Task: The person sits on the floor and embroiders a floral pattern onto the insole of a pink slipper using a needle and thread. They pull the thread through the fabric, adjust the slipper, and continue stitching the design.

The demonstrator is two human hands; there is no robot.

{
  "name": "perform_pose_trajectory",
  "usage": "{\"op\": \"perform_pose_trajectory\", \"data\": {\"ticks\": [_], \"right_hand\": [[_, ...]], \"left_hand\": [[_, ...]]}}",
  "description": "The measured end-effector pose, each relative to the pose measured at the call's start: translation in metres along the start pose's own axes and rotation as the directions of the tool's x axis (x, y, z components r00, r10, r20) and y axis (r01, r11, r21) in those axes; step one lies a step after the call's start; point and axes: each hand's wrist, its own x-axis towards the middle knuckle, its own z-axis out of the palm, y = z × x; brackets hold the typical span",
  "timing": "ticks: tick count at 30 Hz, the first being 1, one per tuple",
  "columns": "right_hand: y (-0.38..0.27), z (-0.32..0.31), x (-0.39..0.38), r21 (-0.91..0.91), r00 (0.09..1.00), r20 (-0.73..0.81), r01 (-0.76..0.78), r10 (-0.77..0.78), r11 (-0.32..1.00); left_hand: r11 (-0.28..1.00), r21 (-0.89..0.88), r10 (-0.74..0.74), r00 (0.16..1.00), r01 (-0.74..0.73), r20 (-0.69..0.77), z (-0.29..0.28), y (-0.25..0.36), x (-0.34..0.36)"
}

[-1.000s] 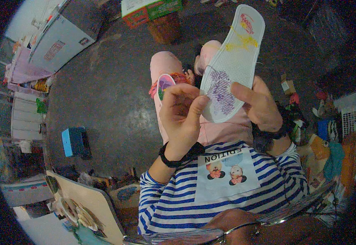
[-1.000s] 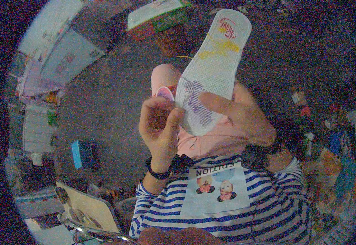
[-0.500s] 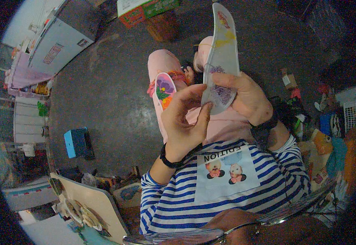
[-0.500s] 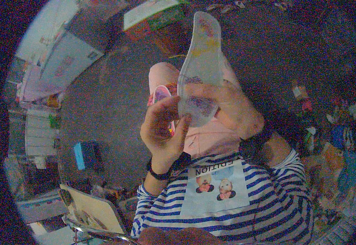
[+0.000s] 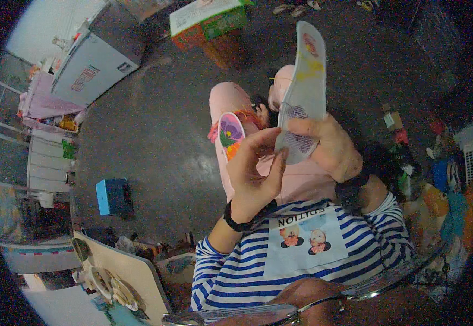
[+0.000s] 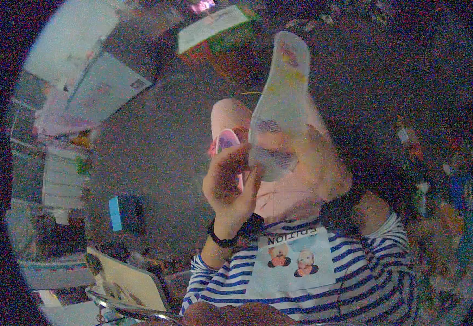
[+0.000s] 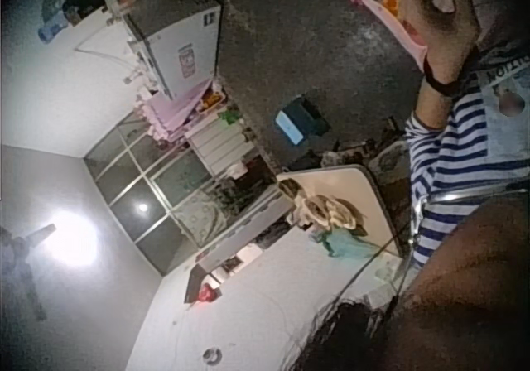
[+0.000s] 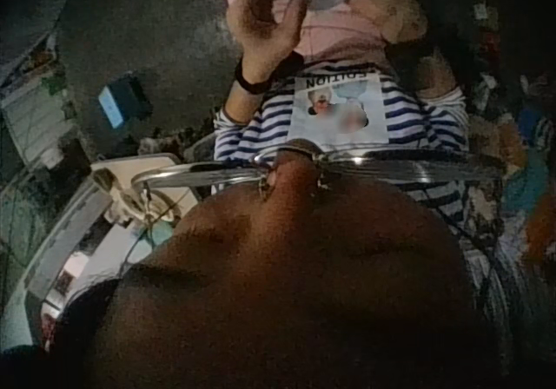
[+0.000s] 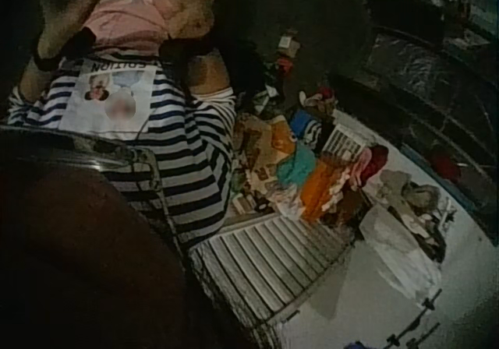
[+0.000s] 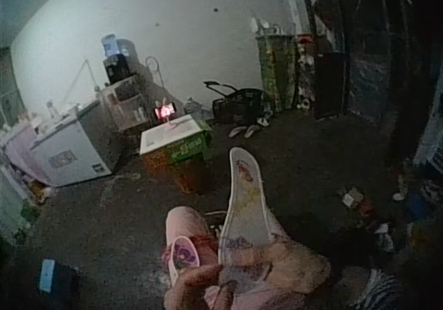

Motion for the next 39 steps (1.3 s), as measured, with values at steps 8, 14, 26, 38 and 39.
{"op": "perform_pose_trajectory", "data": {"ticks": [8,14,26,38,39], "right_hand": [[-0.007,0.024,-0.020,-0.184,0.968,-0.171,0.153,-0.185,0.971],[-0.007,0.029,-0.029,-0.168,0.962,-0.181,0.172,-0.202,0.971],[-0.001,0.019,-0.025,-0.271,0.947,-0.184,0.209,-0.263,0.940],[-0.003,0.027,-0.030,-0.377,0.932,-0.140,0.263,-0.335,0.888],[-0.003,0.027,-0.031,-0.386,0.933,-0.143,0.254,-0.329,0.887]], "left_hand": [[0.742,0.595,0.306,0.946,-0.310,0.111,-0.014,0.047,0.014],[0.530,0.772,0.226,0.936,-0.350,0.269,-0.015,0.060,0.012],[0.465,0.800,0.083,0.918,-0.380,0.388,-0.008,0.061,0.008],[0.521,0.689,0.257,0.862,-0.504,0.437,-0.016,0.047,0.017],[0.542,0.667,0.262,0.858,-0.510,0.443,-0.017,0.046,0.018]]}}
